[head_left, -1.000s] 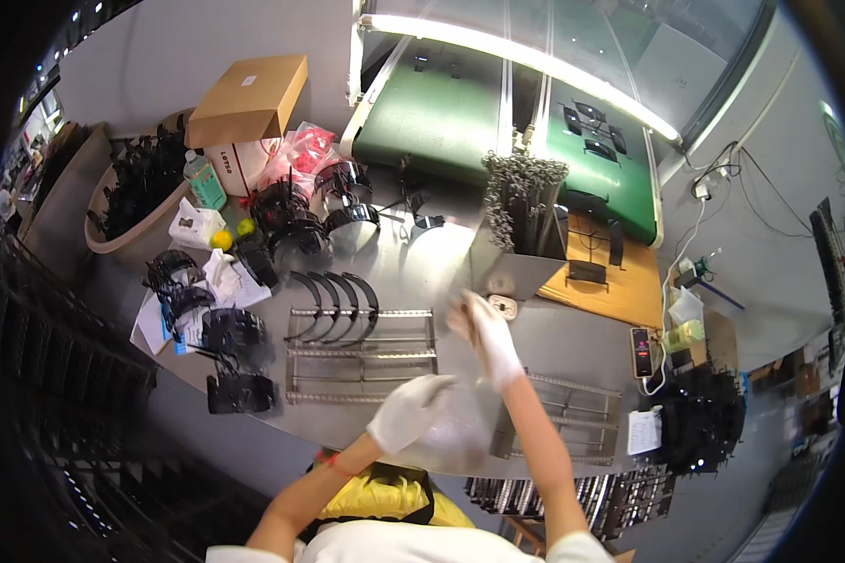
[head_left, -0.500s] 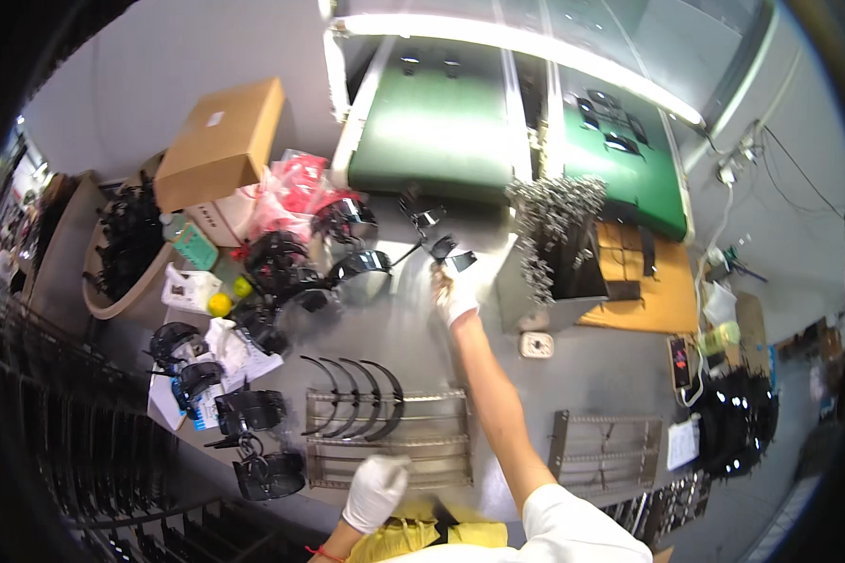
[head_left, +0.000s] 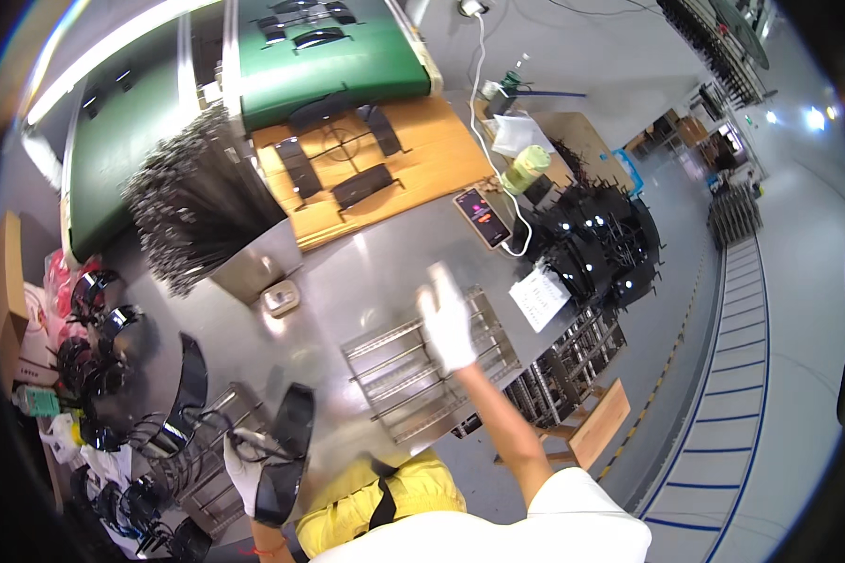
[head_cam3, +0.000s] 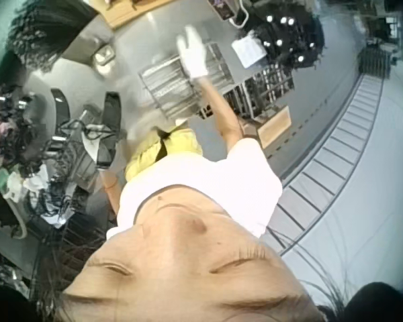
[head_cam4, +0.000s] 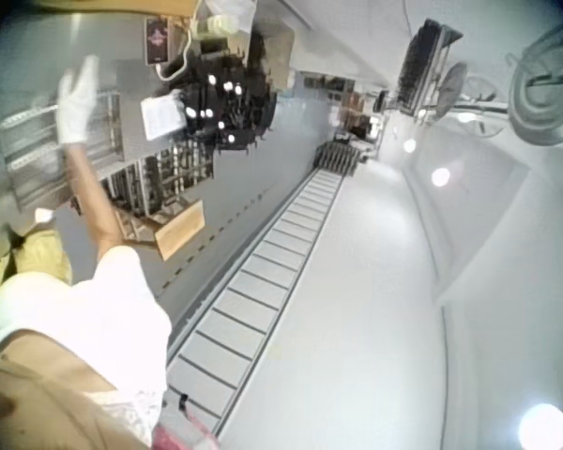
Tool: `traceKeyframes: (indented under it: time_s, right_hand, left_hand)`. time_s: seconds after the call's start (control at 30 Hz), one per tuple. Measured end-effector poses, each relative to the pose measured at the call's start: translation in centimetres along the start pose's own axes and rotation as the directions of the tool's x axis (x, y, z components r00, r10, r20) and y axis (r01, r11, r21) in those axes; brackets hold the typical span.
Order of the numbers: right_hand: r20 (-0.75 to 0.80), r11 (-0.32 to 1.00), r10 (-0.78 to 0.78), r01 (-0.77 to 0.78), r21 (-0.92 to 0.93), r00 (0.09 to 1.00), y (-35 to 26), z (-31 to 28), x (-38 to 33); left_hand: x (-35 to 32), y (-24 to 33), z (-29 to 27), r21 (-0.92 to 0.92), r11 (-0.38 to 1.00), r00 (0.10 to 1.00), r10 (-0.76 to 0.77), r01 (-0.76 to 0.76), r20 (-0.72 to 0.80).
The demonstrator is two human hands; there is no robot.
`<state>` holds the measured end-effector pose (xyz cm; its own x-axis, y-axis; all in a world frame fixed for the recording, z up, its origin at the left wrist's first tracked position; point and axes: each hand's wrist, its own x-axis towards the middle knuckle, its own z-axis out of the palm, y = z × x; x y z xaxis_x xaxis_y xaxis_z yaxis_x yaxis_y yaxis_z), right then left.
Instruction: The person assembles sunglasses by placing black frames onto a metal rack, then inserts lenses into the frames. The person repeats this process for multiple units, organizing them on the rack.
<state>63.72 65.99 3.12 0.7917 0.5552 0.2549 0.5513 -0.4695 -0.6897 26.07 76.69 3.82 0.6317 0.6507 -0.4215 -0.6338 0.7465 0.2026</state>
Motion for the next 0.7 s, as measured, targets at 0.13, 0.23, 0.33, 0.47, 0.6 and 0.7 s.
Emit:
traceKeyframes:
  time_s: [0.13, 0.23, 0.33, 0.47, 0.6, 0.7]
  right_hand:
    - [-0.166, 0.711, 0.01, -0.123, -0.692, 0.986, 14.5, 1.0, 10.6]
    - [-0.14, 0.663, 0.187, -0.23, -0.713, 0.972, 18.3, 3.6, 16.3]
    - [-0.079, 0.888, -0.037, -0.004, -0.46, 0.996, 17.1, 7.0, 19.3]
    - [-0.081, 0.97, -0.096, 0.112, 0.217, 0.992, 3.8, 5.9, 12.0]
    - [0.807, 0.367, -0.51, -0.774, 0.516, 0.297, -2.2, 2.7, -3.6]
    - [0.939, 0.453, -0.317, -0.849, 0.271, 0.13, -9.2, -0.5, -8.0]
  left_hand:
    - [0.6, -3.8, -0.2, -0.189, 0.981, 0.974, 0.01, 0.034, 0.225]
    - [-0.1, -4.6, -3.3, -0.265, 0.964, 0.983, 0.07, -0.023, 0.169]
    - [-2.0, -5.1, -0.1, -0.079, 0.992, 0.983, 0.111, -0.1, 0.147]
    - [-3.7, -6.1, -0.8, 0.413, 0.748, 0.843, 0.528, -0.52, 0.103]
    - [-1.7, -7.7, -2.2, 0.853, 0.226, 0.685, 0.703, -0.471, 0.192]
    - [-2.3, -8.7, 1.9, 0.853, 0.226, 0.752, 0.608, -0.471, 0.254]
